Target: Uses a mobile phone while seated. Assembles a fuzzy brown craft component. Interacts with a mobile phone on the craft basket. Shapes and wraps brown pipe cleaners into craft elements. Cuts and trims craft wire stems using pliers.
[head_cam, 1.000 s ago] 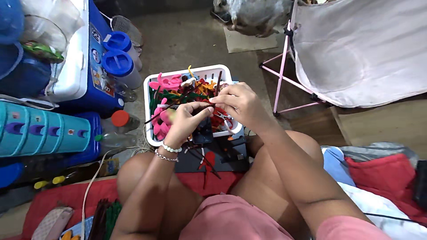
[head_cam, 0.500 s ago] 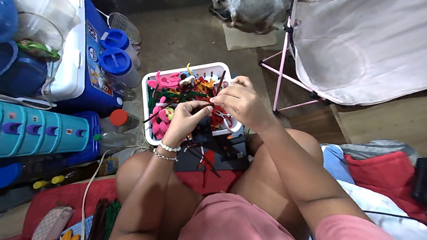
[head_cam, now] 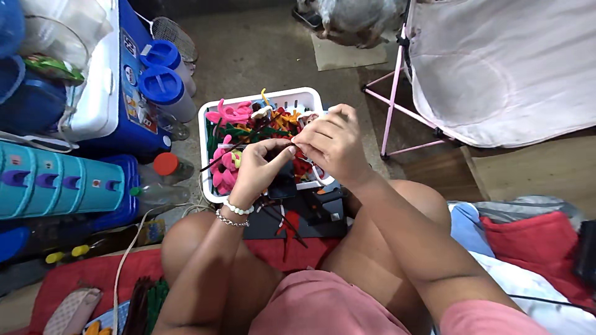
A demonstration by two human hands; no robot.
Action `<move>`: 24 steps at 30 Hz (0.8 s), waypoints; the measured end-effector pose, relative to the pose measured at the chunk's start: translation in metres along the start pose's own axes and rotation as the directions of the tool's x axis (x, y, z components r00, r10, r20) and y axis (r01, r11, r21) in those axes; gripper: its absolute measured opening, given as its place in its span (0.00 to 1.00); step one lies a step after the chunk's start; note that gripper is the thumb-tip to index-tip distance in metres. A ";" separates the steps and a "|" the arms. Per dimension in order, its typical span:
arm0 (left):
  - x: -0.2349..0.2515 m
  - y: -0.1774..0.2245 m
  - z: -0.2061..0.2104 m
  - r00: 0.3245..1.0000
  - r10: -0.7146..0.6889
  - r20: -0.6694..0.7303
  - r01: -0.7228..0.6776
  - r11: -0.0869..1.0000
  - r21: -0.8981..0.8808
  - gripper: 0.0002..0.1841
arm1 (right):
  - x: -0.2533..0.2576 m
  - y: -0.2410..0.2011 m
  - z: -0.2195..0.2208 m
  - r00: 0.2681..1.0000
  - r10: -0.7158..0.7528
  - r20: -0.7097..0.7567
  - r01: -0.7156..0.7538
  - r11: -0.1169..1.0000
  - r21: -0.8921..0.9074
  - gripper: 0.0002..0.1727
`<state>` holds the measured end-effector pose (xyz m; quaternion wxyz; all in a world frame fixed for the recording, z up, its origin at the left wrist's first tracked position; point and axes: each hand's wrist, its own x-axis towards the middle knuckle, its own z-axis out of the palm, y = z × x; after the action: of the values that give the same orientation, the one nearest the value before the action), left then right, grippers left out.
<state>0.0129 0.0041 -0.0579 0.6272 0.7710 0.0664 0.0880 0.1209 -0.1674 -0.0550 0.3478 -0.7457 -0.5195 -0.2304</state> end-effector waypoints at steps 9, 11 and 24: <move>0.001 -0.002 0.006 0.989 0.026 -0.144 -0.028 0.999 -0.015 0.09 | -0.005 -0.019 0.009 0.860 0.505 0.078 -0.472 0.727 0.498 0.07; 0.001 -0.003 0.006 0.988 0.033 -0.152 -0.033 0.999 0.001 0.09 | -0.006 -0.020 0.010 0.819 0.555 0.141 -0.528 0.635 0.564 0.08; 0.000 -0.011 0.006 0.962 0.078 -0.260 -0.055 0.994 0.095 0.08 | -0.010 -0.020 0.024 0.811 0.530 0.247 -0.542 0.523 0.658 0.12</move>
<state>0.0146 0.0005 -0.0701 0.5754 0.7808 0.1271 0.2076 0.0983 -0.1508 -0.0721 0.6532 -0.6801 -0.3145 0.1089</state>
